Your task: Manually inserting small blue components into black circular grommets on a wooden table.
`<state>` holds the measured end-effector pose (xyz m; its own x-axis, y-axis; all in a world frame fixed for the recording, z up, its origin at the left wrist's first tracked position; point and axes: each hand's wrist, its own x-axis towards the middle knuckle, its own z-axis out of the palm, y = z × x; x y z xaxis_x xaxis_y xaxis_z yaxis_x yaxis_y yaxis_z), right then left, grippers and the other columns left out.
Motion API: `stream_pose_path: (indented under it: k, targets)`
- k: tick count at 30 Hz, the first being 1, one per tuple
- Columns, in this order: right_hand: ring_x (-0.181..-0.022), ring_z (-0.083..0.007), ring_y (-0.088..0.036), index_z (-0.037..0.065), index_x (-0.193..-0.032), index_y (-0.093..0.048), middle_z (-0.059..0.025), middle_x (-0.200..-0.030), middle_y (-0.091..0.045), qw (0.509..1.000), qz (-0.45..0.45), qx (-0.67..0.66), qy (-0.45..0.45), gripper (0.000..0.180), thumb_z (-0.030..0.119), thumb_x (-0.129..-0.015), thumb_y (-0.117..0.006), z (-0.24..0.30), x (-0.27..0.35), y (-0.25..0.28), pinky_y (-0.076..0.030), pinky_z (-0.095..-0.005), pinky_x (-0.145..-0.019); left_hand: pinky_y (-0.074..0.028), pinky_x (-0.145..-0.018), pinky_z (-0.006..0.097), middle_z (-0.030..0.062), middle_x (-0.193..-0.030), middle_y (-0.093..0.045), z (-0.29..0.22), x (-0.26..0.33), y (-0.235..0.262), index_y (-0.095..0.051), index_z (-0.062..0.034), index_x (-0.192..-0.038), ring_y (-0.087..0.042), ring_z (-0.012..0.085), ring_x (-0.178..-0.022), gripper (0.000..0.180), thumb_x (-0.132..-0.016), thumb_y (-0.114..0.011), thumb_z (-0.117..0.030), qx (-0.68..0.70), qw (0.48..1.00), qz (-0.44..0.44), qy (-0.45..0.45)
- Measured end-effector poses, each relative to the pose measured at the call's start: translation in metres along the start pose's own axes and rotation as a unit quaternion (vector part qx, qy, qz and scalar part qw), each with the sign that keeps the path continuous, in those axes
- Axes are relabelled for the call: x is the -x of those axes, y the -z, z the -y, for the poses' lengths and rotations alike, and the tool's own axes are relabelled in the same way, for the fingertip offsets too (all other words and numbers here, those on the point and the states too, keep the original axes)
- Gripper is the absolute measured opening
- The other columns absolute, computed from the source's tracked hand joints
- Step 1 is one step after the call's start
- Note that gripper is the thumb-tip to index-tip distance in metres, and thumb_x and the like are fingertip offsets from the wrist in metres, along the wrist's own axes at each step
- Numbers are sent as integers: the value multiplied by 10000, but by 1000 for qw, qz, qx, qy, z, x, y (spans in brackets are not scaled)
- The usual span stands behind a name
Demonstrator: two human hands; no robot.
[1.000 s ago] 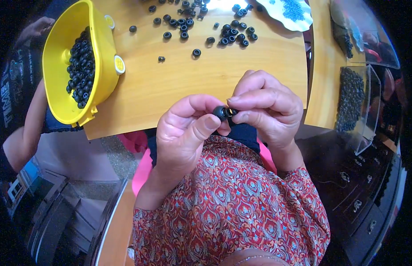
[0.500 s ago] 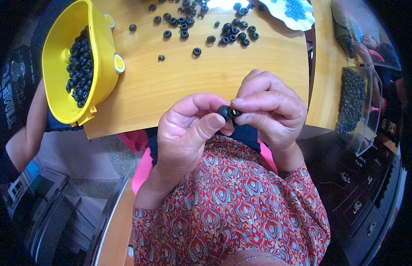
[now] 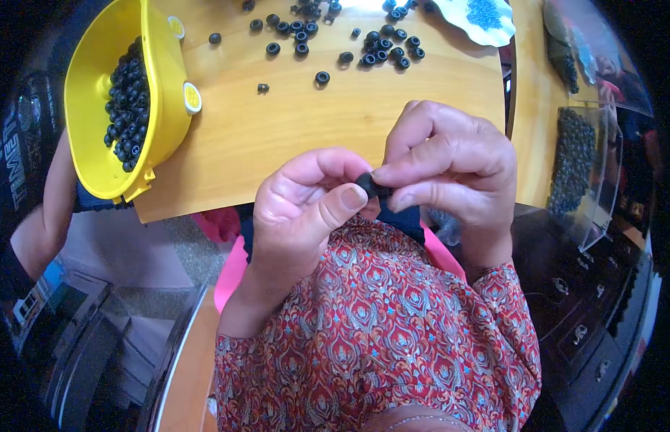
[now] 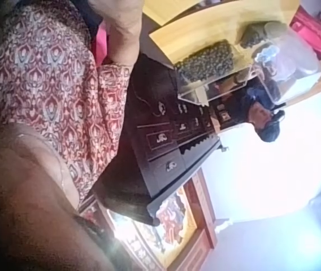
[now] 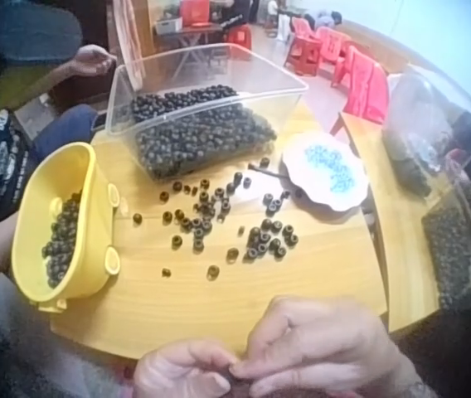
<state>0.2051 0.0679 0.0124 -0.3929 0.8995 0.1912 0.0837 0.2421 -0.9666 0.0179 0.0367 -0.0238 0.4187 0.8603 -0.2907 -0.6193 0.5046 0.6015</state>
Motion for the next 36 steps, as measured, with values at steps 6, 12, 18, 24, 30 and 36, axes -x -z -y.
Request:
stream_pose_path:
  k: [6, 12, 18, 24, 30, 36]
  targets:
    - [-669, -174, -562, -19, -816, -704, -92, -726, -601, 996, 48, -75, -19, 210, 103, -659, -770, -9, -7, 4, -418, -273, -584, -502, -760, 254, 81, -872, -634, -6, 2, 1, -565, 36, -1052, -611, 133, -773, 220, -869, -624, -71, 21, 999, 13, 38]
    - [-685, -166, -549, -29, -923, -701, -75, -730, -601, 990, 81, -113, -27, 305, 154, -687, -766, -11, -19, 2, -411, -273, -614, -509, -739, 265, 95, -867, -638, -8, 1, 3, -569, 39, -1040, -620, 150, -763, 236, -856, -643, -90, 73, 995, 25, 64]
    - [-645, -151, -529, -5, -1006, -699, -50, -714, -553, 990, 132, -20, 48, 354, 193, -716, -743, -2, -22, 4, -397, -264, -545, -502, -647, 260, 91, -803, -633, -15, 7, -1, -580, 21, -955, -614, 164, -695, 331, -804, -696, -249, 38, 996, 7, 75]
    - [-619, -159, -518, -4, -940, -710, -44, -710, -546, 989, 110, 61, 80, 305, 215, -729, -734, 2, -21, 5, -395, -273, -528, -517, -689, 246, 89, -839, -639, -16, 6, -5, -583, 25, -977, -628, 146, -740, 219, -834, -677, -112, 73, 993, 14, 91]
    - [-612, -164, -503, 19, -916, -707, -30, -699, -533, 983, 103, 79, 129, 310, 278, -746, -708, 4, -22, 2, -385, -287, -526, -489, -702, 230, 69, -846, -613, -11, 13, -7, -578, 21, -973, -596, 113, -755, 194, -844, -665, -95, 94, 992, 14, 81]
    - [-618, -179, -494, 26, -882, -690, -37, -690, -517, 983, 93, 95, 129, 284, 278, -751, -699, 6, -19, -2, -386, -298, -537, -456, -682, 230, 62, -851, -590, -9, 14, -11, -552, 15, -992, -556, 110, -751, 178, -867, -635, -81, 34, 999, 25, 31]
